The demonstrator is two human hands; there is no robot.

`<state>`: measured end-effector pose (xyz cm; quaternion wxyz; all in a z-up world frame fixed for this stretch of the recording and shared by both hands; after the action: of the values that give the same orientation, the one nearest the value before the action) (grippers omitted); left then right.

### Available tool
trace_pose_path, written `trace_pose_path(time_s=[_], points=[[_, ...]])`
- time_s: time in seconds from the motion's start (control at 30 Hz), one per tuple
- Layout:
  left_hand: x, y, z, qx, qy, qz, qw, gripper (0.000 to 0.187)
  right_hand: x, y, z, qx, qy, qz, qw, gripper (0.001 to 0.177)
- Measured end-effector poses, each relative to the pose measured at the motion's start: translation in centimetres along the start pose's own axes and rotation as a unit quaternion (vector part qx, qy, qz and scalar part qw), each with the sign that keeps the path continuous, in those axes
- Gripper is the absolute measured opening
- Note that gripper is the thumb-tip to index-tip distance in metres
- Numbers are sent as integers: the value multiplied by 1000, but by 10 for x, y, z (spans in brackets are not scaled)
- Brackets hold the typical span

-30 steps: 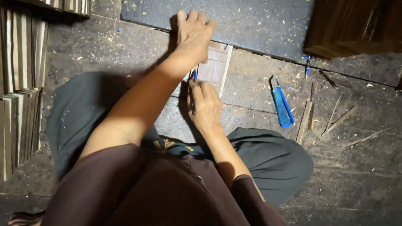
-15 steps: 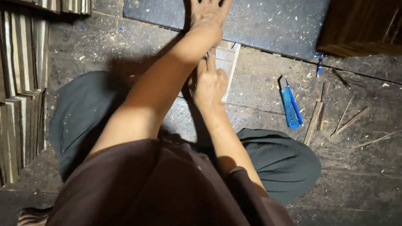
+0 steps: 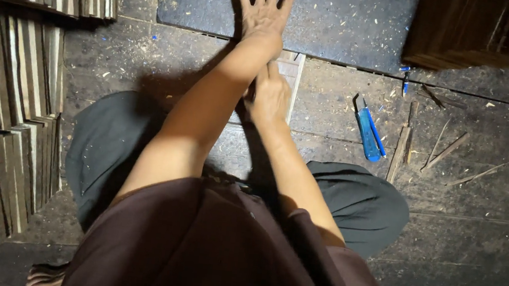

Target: Marking wooden boards with a pen using a wooden template for precision.

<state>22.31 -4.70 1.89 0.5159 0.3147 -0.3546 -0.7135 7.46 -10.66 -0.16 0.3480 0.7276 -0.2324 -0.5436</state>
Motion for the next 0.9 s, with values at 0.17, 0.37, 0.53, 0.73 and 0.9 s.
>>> trace_pose_path(time_s=[0.17, 0.37, 0.53, 0.73, 0.9], points=[[1, -7, -17, -30, -6, -5, 1000, 158, -12, 11, 28, -41, -63, 3, 997, 28], [-4, 9, 8, -38, -8, -2, 999, 159, -33, 6, 107, -5, -31, 22, 999, 19], [-3, 8, 7, -42, -3, -6, 999, 156, -8, 0, 28, -28, -9, -4, 1000, 53], [-3, 2, -1, -28, 2, -3, 1000, 144, -6, -8, 35, -53, -37, 86, 994, 51], [-6, -2, -3, -35, -13, 30, 999, 179, -49, 14, 114, -58, -66, 1, 996, 25]])
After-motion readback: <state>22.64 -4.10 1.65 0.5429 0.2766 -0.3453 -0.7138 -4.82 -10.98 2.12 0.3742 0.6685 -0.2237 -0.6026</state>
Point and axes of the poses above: each hand's wrist, its own z-axis away from the middle knuckle, its own y-axis out of the back of the hand, x = y × z, the point moved 2 cm from there along -z, towards the middle knuckle, and after that the axes turned 15 degrees about -z, right-handed, at the moved point
